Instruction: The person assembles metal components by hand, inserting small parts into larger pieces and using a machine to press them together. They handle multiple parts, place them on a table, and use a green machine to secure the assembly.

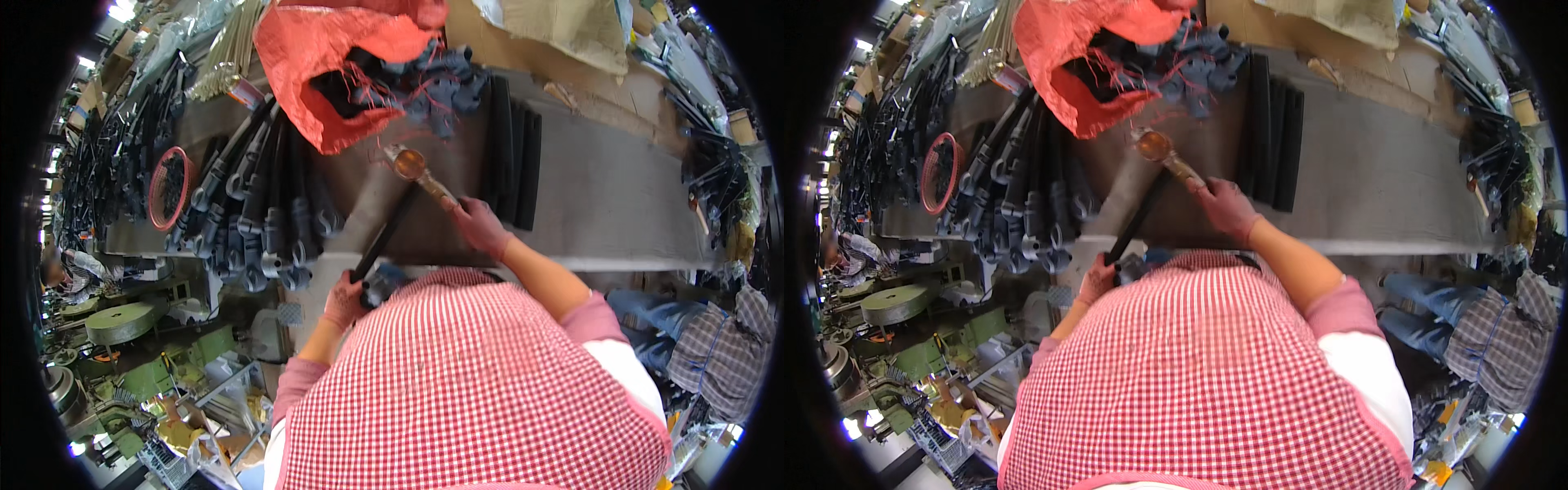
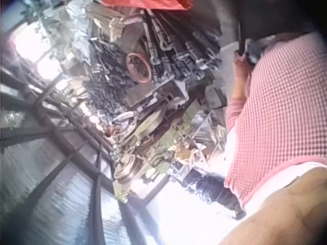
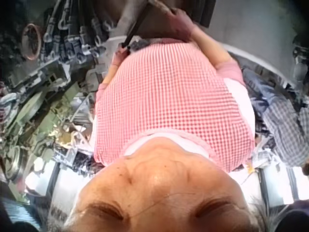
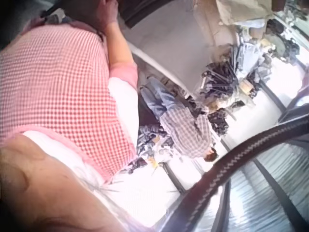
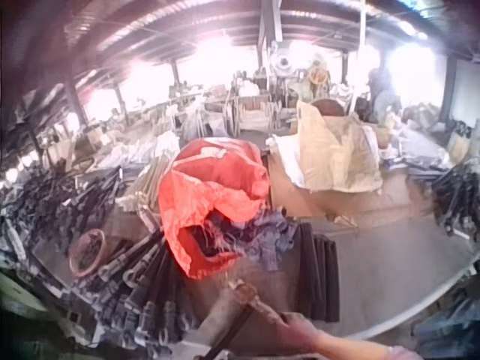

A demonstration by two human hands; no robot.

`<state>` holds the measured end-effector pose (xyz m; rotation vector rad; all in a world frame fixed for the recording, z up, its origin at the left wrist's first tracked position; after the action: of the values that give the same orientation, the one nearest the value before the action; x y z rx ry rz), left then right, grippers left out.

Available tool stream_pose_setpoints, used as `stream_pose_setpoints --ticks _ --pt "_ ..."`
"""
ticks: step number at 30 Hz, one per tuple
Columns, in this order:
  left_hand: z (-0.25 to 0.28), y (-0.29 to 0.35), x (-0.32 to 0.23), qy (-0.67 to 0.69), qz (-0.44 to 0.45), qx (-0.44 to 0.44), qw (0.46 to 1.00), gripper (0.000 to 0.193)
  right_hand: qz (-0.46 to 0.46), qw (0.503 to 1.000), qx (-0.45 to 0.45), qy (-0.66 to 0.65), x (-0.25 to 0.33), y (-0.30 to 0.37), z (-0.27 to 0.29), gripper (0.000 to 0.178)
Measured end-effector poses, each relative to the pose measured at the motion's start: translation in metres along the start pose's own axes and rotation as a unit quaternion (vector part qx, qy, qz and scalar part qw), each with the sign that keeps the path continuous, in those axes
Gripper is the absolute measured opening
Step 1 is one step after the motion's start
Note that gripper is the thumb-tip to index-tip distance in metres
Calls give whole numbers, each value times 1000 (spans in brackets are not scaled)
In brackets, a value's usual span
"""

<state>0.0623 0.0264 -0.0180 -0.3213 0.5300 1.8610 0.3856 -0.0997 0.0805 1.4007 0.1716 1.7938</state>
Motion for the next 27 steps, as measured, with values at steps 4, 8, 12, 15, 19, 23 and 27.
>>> stream_pose_setpoints --ticks 4,8,12,15,19,23,27 --pt "25 -38 -4 40 22 -24 999 64 156 975 -9 -160 29 1 29 41" --pt "41 -11 -3 90 19 -15 996 65 122 939 -296 123 -30 -7 14 46" --pt "87 5 -15 370 20 -1 929 51 145 925 -227 269 -16 -43 12 41" --pt "124 21 -48 528 57 -45 846 50 402 839 -333 153 64 22 -20 30" --pt "179 -20 -89 504 -86 -49 858 68 186 830 216 -480 146 30 -87 18" --pt "282 -1 -84 692 -186 -306 627 61 308 921 22 -235 204 65 -35 35" --pt "372 20 -40 716 -293 -487 405 35 422 905 -34 39 211 124 -60 47"
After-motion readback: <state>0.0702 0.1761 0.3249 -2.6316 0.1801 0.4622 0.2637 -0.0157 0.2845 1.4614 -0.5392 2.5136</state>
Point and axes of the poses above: each hand's wrist, its own y-axis away from the middle knuckle, its own z-axis out of the back of the hand, x = y × z, the point moved 7 cm from there along -y, towards the middle knuckle, and after that the axes turned 7 degrees about -z, right-handed, at the moved point
